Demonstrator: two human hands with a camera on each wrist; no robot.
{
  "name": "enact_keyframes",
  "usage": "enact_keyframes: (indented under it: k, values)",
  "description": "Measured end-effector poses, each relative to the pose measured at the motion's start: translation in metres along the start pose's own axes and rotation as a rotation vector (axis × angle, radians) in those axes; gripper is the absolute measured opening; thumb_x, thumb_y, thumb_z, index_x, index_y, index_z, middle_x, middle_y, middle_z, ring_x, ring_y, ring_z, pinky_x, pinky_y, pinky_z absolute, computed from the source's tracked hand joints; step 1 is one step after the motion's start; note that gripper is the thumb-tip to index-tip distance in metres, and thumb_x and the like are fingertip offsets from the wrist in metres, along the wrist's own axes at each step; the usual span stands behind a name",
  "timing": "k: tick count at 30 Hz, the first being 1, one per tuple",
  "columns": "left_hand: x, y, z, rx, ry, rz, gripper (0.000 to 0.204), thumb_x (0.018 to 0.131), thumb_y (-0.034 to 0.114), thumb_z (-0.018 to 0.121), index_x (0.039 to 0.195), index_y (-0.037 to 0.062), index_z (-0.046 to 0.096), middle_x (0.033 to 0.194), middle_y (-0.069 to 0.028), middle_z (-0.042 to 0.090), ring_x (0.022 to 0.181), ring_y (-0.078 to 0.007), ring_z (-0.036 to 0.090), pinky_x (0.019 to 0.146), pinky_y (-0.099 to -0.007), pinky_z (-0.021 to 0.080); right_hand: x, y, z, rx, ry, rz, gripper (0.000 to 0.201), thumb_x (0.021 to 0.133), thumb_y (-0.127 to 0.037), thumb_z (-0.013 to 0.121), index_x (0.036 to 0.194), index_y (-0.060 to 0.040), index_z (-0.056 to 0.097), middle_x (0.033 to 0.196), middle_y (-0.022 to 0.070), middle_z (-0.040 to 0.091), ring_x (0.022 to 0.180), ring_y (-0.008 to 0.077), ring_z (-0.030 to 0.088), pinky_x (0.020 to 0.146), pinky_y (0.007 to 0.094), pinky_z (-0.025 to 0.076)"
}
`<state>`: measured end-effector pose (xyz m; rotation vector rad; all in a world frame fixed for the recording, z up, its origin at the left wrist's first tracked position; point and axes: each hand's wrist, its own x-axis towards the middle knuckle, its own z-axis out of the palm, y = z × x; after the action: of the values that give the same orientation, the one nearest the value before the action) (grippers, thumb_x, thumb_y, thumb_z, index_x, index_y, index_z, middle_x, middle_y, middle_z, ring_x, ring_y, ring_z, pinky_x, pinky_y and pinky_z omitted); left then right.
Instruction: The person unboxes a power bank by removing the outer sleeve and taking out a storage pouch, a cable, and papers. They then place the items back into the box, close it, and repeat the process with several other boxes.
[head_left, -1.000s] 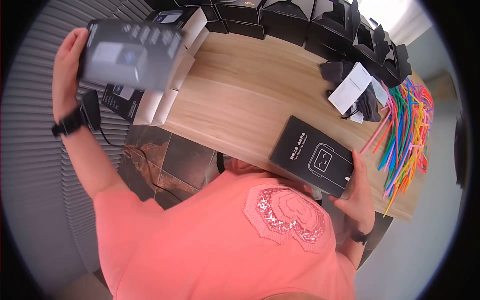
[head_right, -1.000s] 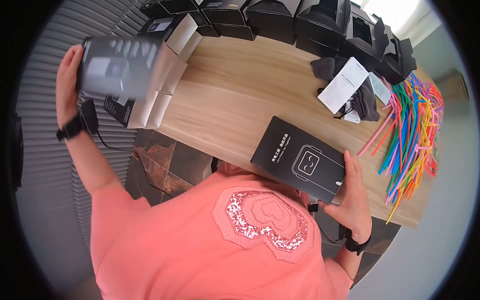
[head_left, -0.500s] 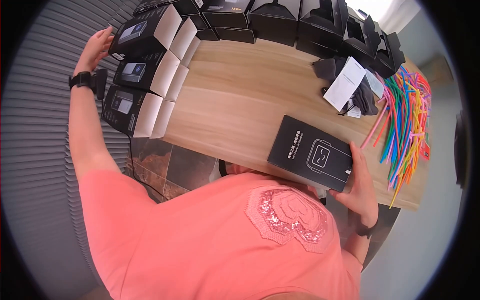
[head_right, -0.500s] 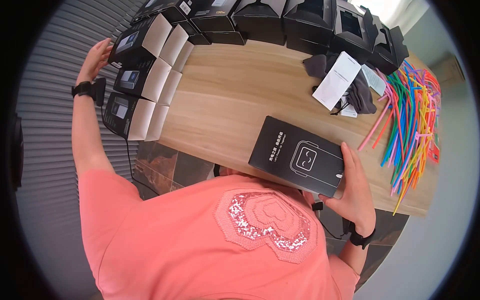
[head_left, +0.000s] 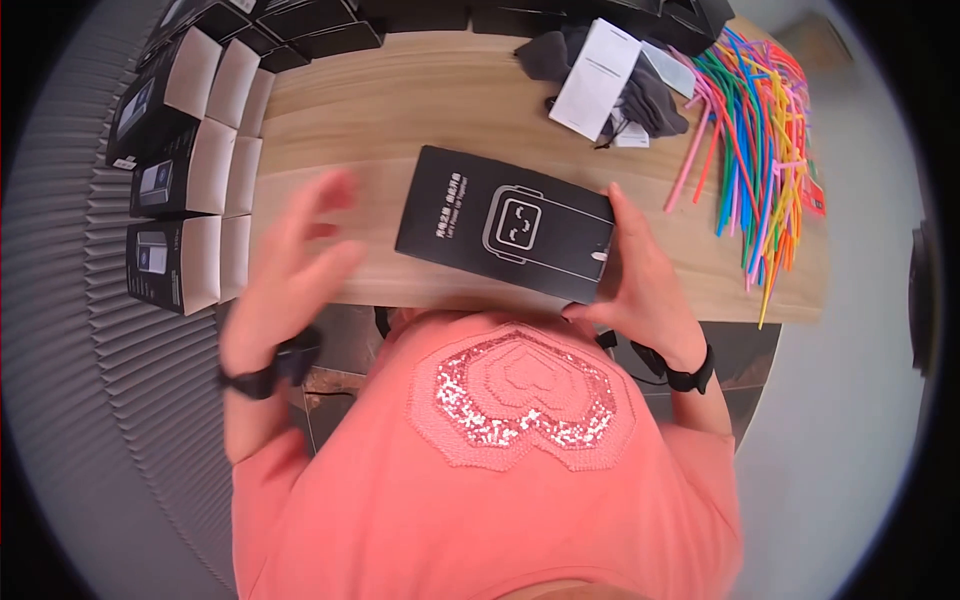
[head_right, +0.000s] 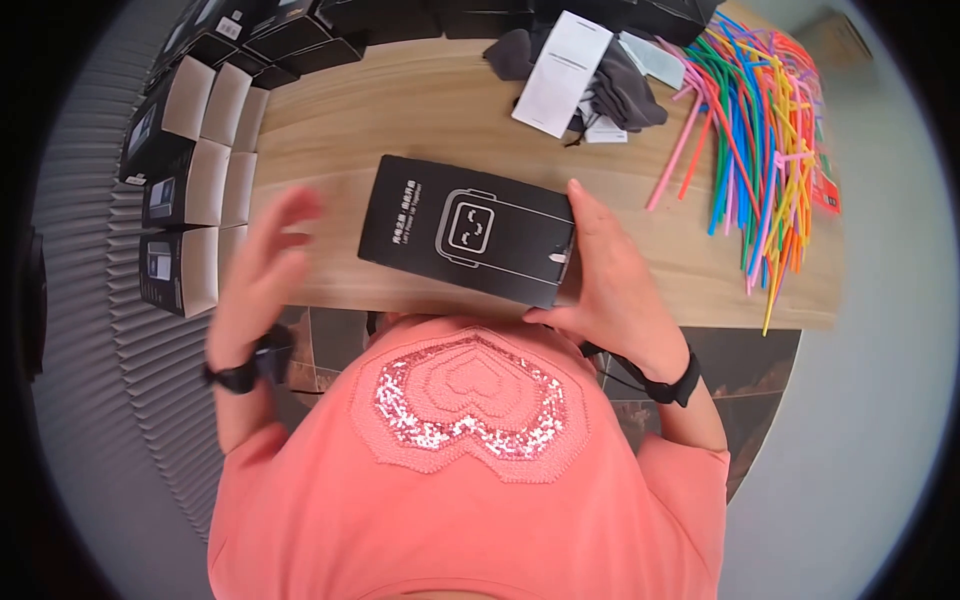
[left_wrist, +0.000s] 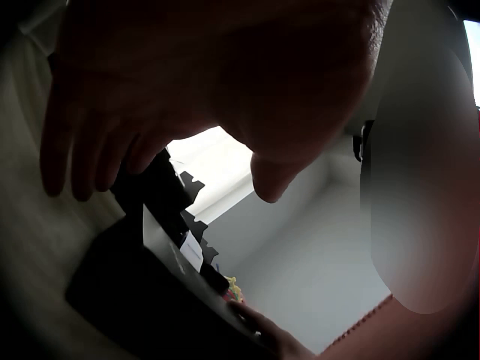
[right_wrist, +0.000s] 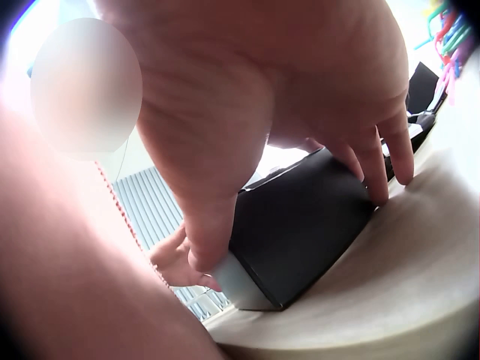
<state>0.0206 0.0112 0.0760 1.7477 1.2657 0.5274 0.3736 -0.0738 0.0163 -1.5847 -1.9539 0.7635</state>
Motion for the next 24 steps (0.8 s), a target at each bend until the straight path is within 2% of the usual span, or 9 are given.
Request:
enact_keyframes:
  k: [3,7,11,13,16,20,22,23,24]
  values:
    - [0.025,-0.011,0.057,-0.082,-0.113,-0.032,0.068,0.082,0.032,0.079,0.133,-0.001,0.048,0.126,-0.0172,0.059,0.116,-0.0281,0.058,0.093,-0.0402,0.048,-0.002,-0.001,0.01,-0.056,0.053,-0.028,0.132,0.05,-0.029,0.097,0.154,0.0006,0.021,0.143,0.0263,0.045,0.129,0.0437,0.048,0.107,0.0446,0.042]
    - [0.038,-0.011,0.085,0.249,0.188,0.015,0.064,0.077,0.027,0.085,0.117,-0.0038,0.047,0.112,-0.0221,0.058,0.101,-0.0312,0.059,0.087,-0.0414,0.048,-0.003,0.004,0.019,-0.045,0.132,-0.09,0.133,0.05,-0.035,0.097,0.154,0.0016,0.021,0.14,0.0271,0.046,0.125,0.0441,0.05,0.106,0.0463,0.043]
    - [0.041,-0.029,0.074,-0.025,0.1,0.037,0.084,0.07,0.027,0.09,0.132,-0.0052,0.042,0.122,-0.0232,0.054,0.108,-0.038,0.057,0.093,-0.0423,0.047,-0.004,0.008,0.022,-0.062,0.156,-0.114,0.133,0.052,-0.041,0.096,0.154,0.0014,0.021,0.139,0.0267,0.046,0.125,0.0433,0.05,0.105,0.0469,0.043]
    - [0.043,-0.023,0.07,0.416,0.057,0.434,0.103,0.067,0.025,0.091,0.146,-0.005,0.032,0.132,-0.0237,0.049,0.119,-0.0399,0.052,0.101,-0.0434,0.043,-0.003,0.008,0.023,-0.064,0.163,-0.113,0.133,0.053,-0.041,0.095,0.154,0.0012,0.021,0.139,0.0267,0.046,0.125,0.0433,0.05,0.105,0.0469,0.043]
    - [0.051,-0.036,0.066,0.369,-0.027,0.371,0.116,0.069,0.038,0.088,0.155,-0.0008,0.02,0.144,-0.0232,0.042,0.133,-0.039,0.043,0.111,-0.0421,0.035,-0.004,0.01,0.025,-0.072,0.186,-0.127,0.133,0.054,-0.041,0.095,0.154,0.0013,0.02,0.138,0.0269,0.047,0.124,0.0433,0.051,0.104,0.0471,0.044]
    - [0.049,-0.041,0.064,0.341,-0.036,0.423,0.116,0.071,0.048,0.083,0.155,-0.0026,0.02,0.145,-0.023,0.041,0.132,-0.0389,0.044,0.112,-0.0412,0.034,-0.007,0.012,0.03,-0.045,0.209,-0.108,0.134,0.054,-0.04,0.095,0.154,0.0025,0.017,0.137,0.0274,0.047,0.122,0.0431,0.052,0.103,0.0474,0.044]
    - [0.048,-0.037,0.064,0.345,-0.003,0.501,0.096,0.083,0.035,0.077,0.152,-0.005,0.023,0.139,-0.0273,0.045,0.126,-0.0428,0.047,0.109,-0.0434,0.038,-0.007,0.013,0.032,-0.054,0.226,-0.112,0.136,0.053,-0.041,0.096,0.154,0.0029,0.017,0.138,0.0266,0.047,0.123,0.0429,0.052,0.103,0.0467,0.044]
    - [0.045,-0.071,0.067,0.345,0.0,0.501,0.096,0.083,0.035,0.077,0.152,-0.005,0.023,0.139,-0.0273,0.045,0.126,-0.0428,0.047,0.109,-0.0434,0.038,-0.008,0.013,0.032,-0.064,0.24,-0.115,0.138,0.051,-0.041,0.097,0.155,0.0033,0.017,0.139,0.0258,0.047,0.124,0.0426,0.052,0.103,0.046,0.044]
    - [0.041,-0.134,0.071,0.436,-0.043,0.252,0.081,0.092,0.034,0.067,0.151,-0.0056,0.027,0.139,-0.0257,0.048,0.126,-0.0397,0.048,0.11,-0.0411,0.037,-0.008,0.012,0.032,-0.065,0.24,-0.118,0.138,0.051,-0.041,0.097,0.155,0.0033,0.017,0.139,0.0258,0.047,0.124,0.0426,0.052,0.103,0.046,0.044]
